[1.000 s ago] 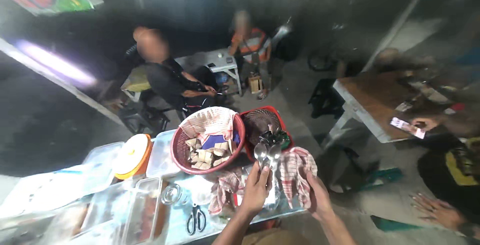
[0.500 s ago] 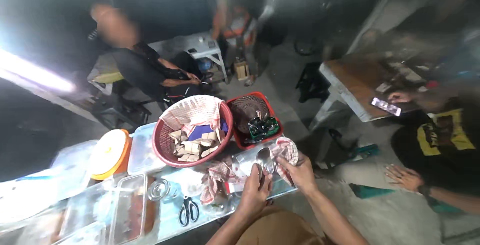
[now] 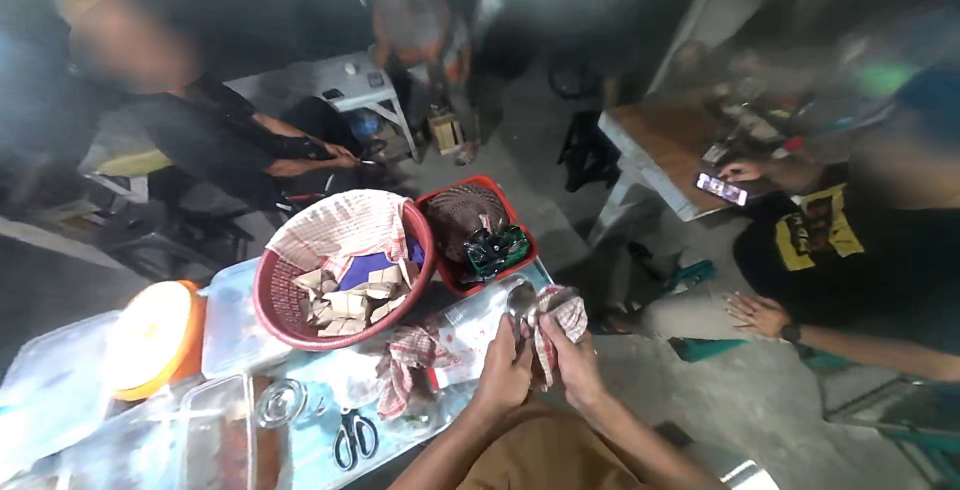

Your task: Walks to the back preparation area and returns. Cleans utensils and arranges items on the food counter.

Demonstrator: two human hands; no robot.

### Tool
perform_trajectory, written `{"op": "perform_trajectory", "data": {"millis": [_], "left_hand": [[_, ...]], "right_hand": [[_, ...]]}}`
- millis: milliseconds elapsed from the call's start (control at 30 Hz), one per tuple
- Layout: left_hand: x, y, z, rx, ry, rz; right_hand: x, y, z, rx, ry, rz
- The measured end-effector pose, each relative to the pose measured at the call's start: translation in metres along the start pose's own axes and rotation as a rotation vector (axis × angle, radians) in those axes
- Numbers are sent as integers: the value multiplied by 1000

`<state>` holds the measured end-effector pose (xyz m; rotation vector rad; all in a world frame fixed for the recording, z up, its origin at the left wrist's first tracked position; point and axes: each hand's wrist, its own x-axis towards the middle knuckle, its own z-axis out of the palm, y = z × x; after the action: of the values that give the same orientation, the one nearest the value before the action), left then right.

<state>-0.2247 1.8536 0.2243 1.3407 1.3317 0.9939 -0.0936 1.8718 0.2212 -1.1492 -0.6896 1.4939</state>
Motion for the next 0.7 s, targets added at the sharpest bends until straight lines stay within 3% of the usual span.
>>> {"op": "perform_trajectory", "data": {"millis": [167, 267, 333, 467, 567, 700], "left_hand": [[-4, -23, 2, 0, 9, -57], [-2, -30, -3, 34, 195, 29], [-1, -24, -7, -38, 286, 121], [6, -11, -12, -101, 159, 221], [15, -15, -17, 4, 137, 298], [46, 7, -50, 95, 154, 246]], "right_hand": [[2, -2, -10, -2, 85, -137], [2, -12, -19, -152, 136, -149], [-1, -11, -28, -281, 80, -124], [-13, -7, -41, -526, -158, -97], [-9, -8, -49, -615, -215, -22], [-7, -21, -52, -616, -209, 79]]}}
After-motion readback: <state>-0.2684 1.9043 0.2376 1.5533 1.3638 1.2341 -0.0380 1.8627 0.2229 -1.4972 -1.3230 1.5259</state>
